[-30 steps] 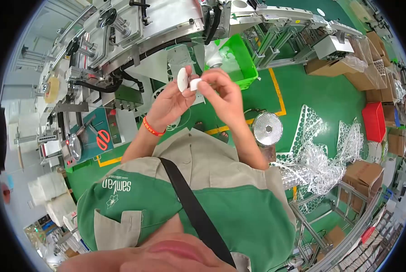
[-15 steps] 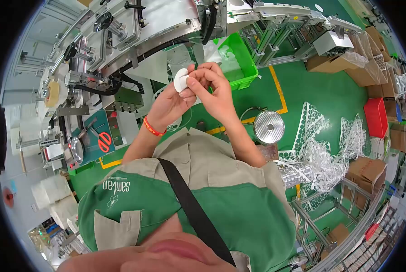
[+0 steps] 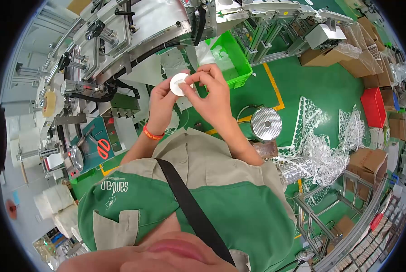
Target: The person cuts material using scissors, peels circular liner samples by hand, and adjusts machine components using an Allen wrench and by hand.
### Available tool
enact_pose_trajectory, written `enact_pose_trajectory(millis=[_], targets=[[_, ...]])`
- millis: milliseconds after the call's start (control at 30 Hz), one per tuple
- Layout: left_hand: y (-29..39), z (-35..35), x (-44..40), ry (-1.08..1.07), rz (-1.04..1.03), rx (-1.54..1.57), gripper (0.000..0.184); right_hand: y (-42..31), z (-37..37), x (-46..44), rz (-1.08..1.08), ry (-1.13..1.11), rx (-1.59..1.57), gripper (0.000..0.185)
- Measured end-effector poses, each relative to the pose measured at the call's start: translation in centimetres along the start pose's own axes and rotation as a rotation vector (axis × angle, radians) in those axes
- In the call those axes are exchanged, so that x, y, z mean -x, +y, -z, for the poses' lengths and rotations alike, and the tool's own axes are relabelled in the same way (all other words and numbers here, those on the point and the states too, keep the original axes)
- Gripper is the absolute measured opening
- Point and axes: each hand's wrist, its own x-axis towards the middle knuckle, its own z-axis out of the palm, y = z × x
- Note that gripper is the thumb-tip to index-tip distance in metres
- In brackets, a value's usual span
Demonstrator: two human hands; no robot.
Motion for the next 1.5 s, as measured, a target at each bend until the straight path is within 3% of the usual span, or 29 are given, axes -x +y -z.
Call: enact_pose_trajectory(millis=[67,133,200,267,367,467,533,600,667,767,867,967,1033,1233,1500], targets=[[0.2,0.1,0.5,0.043,-0.034,0.007,0.031,-0.3,0.1,0.3,0.024,0.021,0.032,0.016],[0.5,0.7,1.0,-0.096,-0.009,0.373,0.032,-0.3,0.4,0.6,0.005,0.027,0.115,0.017],[0.8,0.0,1.3,-0.087,-0.011,0.322,0.031,-0.2,0.7,0.9,0.005,0.018,0.128,0.019],[0.6,-0.7,1.4,-0.017,-0.065,0.064,0.026,-0.3,1.2,1.1,0.004,0.005,0.141,0.020],[0.8,-1.0,1.5,-0.014,-0.072,-0.005,0.020,-1.0,2.7,1.0,-0.098,-0.002,0.329,0.022],[1.3,-1.4,1.8,-0.028,-0.057,0.042,0.019,-1.4,3.5,1.3,-0.151,-0.081,0.207,0.024],[1.7,-1.8,2.0,-0.031,-0.037,0.110,0.019,-2.0,2.5,2.4,-0.262,0.041,-0.359,0.022],[2.4,-2.4,2.1,-0.021,-0.033,0.094,0.022,-2.0,2.1,2.7,-0.212,0.104,-0.363,0.017],[3.0,-2.7,2.0,-0.001,-0.022,0.052,0.023,-2.0,2.0,2.3,-0.069,0.183,-0.136,0.013],[3.9,-2.0,1.5,0.066,-0.144,-0.457,0.022,-1.6,1.6,1.2,0.086,0.222,0.000,0.014],[2.5,-1.0,0.9,0.090,-0.124,-0.487,0.022,-0.9,0.7,0.6,0.137,0.264,0.022,0.019],[0.7,-1.9,0.6,0.212,-0.213,-0.344,0.020,0.4,-0.7,1.0,0.335,0.374,0.200,0.025],[0.0,-2.2,0.3,0.279,-0.351,-0.358,0.019,0.9,-1.6,0.8,0.364,0.390,0.202,0.027],[1.2,-2.2,0.5,0.253,-0.388,-0.646,0.018,1.4,-1.2,-0.5,0.454,0.359,0.278,0.027],[1.6,-1.5,0.6,0.269,-0.424,-0.780,0.020,1.4,-1.1,-1.1,0.410,0.248,0.214,0.023]])
